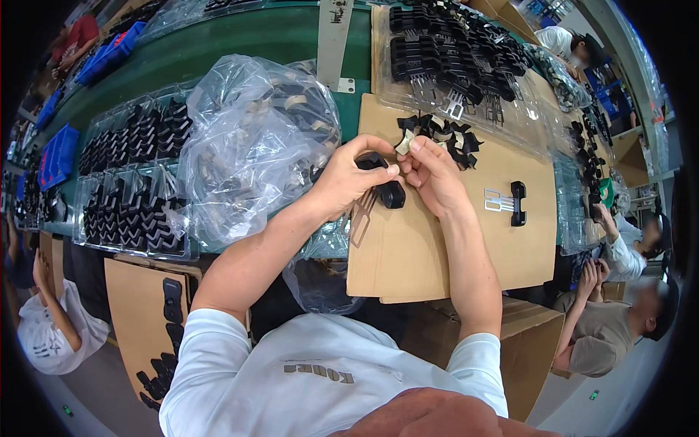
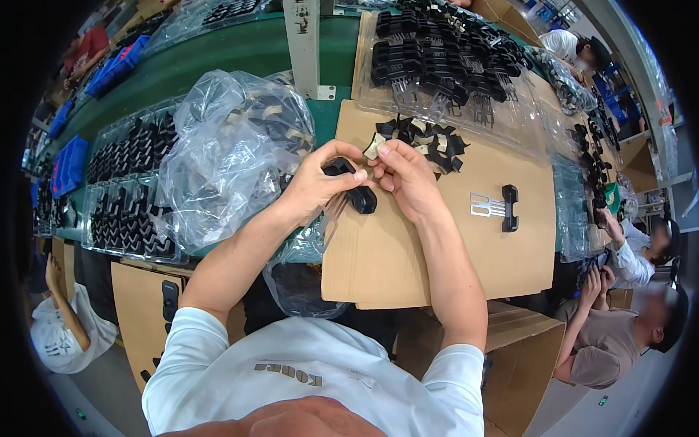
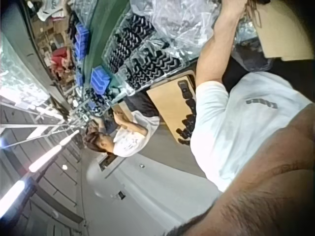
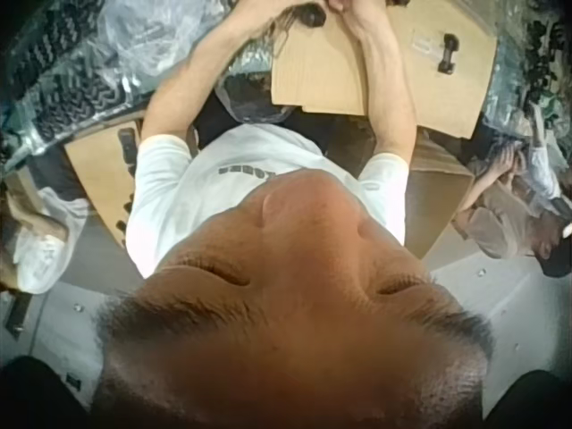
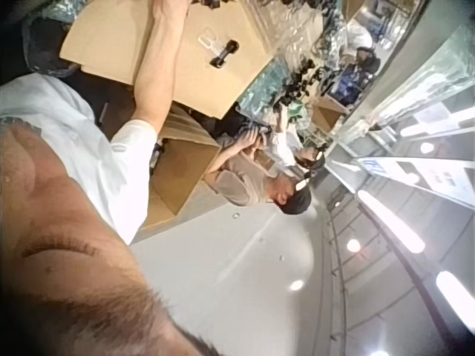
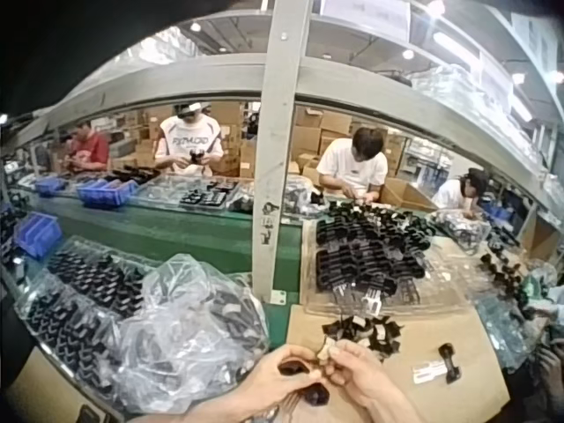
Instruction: The person assembles components by fitting metal inserts and small clip pieces onto plastic housings by hand.
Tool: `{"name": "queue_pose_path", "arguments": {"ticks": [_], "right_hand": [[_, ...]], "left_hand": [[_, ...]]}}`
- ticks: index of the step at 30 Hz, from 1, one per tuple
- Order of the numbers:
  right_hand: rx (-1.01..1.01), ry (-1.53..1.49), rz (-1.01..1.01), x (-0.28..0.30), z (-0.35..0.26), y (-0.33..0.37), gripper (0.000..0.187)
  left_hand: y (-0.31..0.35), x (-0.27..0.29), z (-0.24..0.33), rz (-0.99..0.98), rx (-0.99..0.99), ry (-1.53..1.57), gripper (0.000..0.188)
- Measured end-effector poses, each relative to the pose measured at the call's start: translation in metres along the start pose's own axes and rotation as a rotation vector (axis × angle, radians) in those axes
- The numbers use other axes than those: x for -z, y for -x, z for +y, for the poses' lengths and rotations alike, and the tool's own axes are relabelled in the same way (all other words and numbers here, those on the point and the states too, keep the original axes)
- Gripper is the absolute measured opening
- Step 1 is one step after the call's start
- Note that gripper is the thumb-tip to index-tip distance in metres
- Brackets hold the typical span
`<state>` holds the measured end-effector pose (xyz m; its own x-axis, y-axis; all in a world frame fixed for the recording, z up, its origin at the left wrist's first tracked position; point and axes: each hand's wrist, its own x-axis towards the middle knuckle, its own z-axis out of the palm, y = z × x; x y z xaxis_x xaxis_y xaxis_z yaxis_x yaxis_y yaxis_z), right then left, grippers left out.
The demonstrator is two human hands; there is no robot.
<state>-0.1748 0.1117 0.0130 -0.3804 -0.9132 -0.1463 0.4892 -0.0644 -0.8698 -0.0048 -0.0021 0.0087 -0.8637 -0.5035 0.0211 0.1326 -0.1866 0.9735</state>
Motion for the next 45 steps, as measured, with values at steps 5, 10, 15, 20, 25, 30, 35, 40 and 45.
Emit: {"name": "queue_pose_path", "arguments": {"ticks": [5,10,15,20,25,30,35,40,45], "right_hand": [[-0.035,0.015,-0.043,0.006,0.003,-0.001,0.012],[-0.022,-0.042,-0.086,0.011,0.005,-0.001,0.013],[0.012,-0.016,-0.102,0.01,0.006,0.001,0.013],[0.002,-0.018,-0.092,0.007,0.005,0.002,0.013],[-0.03,0.041,-0.127,0.011,0.005,0.003,0.013],[-0.024,0.041,-0.135,0.013,0.008,0.002,0.013],[0.06,0.305,0.161,-0.016,0.01,0.008,0.008],[0.831,1.07,0.19,-0.02,0.015,0.01,0.008],[0.865,1.155,0.195,-0.027,0.014,0.015,0.01]], "left_hand": [[-0.002,0.005,-0.005,0.055,0.101,0.147,0.025],[-0.002,0.006,-0.002,-0.007,0.123,0.444,0.021],[-0.001,-0.001,0.005,0.006,0.101,0.238,0.015],[-0.001,-0.001,0.0,0.023,0.039,0.112,0.011],[0.0,-0.002,0.002,0.04,0.033,-0.008,0.009],[0.0,-0.003,0.003,0.036,0.033,-0.048,0.008],[0.0,0.0,0.0,0.094,0.01,-0.067,0.008],[0.0,-0.001,-0.002,0.134,-0.015,-0.079,0.008],[0.002,-0.003,0.003,0.146,-0.022,-0.158,0.008]]}}
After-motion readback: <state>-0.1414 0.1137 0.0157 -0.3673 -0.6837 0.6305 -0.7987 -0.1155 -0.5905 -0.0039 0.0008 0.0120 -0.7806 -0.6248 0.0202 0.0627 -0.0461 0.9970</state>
